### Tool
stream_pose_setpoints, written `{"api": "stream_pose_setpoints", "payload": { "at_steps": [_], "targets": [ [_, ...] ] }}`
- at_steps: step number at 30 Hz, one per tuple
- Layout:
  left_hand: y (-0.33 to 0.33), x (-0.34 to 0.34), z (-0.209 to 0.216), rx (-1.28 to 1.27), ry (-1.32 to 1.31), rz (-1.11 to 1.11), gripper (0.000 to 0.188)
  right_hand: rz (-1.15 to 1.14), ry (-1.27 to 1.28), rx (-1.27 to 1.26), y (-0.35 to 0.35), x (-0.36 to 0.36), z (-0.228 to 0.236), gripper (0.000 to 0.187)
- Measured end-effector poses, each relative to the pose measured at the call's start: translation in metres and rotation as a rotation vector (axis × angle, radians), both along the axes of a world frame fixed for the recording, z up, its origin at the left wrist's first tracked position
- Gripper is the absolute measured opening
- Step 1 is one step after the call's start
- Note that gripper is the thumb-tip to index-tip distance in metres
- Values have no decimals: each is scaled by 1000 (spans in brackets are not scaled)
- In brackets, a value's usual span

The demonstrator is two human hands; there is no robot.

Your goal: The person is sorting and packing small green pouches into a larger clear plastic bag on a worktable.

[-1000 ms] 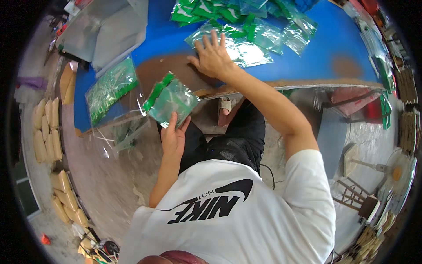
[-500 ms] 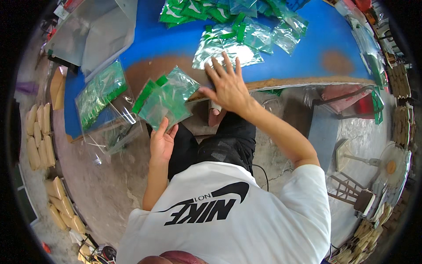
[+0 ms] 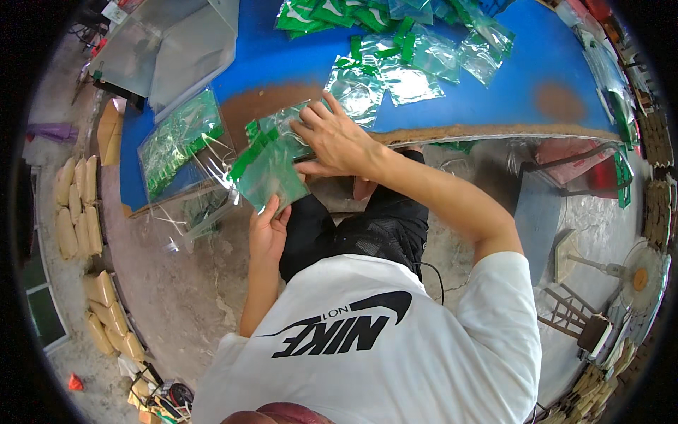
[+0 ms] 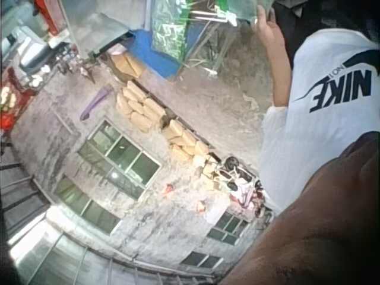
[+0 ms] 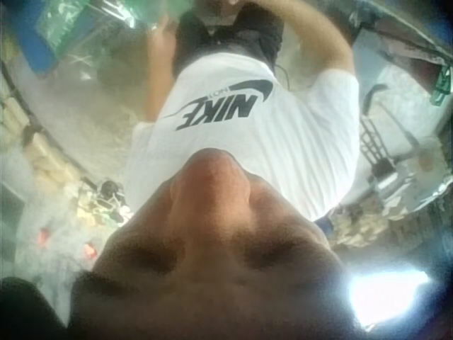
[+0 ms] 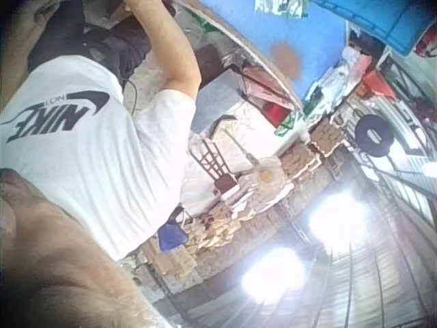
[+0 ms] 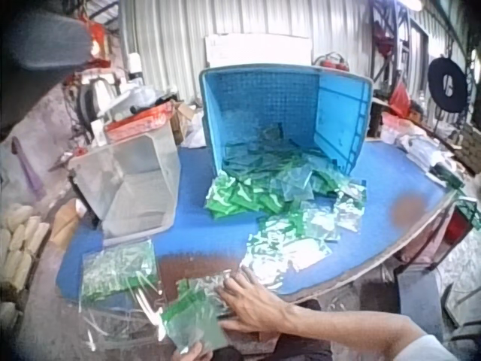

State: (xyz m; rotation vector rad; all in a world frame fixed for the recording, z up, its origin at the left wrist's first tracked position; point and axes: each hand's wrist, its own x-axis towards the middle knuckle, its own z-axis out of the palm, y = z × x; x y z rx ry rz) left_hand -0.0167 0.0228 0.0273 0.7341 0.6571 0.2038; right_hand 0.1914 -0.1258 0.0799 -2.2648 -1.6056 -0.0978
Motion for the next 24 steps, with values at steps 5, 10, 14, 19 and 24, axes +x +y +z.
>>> {"api": "stream_pose_setpoints", "payload": {
  "at_steps": [5, 10, 14, 19, 24],
  "targets": [
    [-1, -3, 2, -86, -27, -4, 35, 67, -98, 284, 11, -1, -17, 54],
    [-11, 23, -9, -295, -62, -13, 37, 34, 52, 183, -3, -26, -1, 33],
    [-16, 30, -8, -216, -77, -89, 36, -460, -212, 170, -30, -14, -3, 37],
    [-15, 40, -7, -109, -54, -245, 32, -11, 281, 198, -52, -25, 0, 31],
    [-18, 40, -11, -110, -133, -277, 34, -727, -143, 188, -96, 27, -9, 39]
  ]
}}
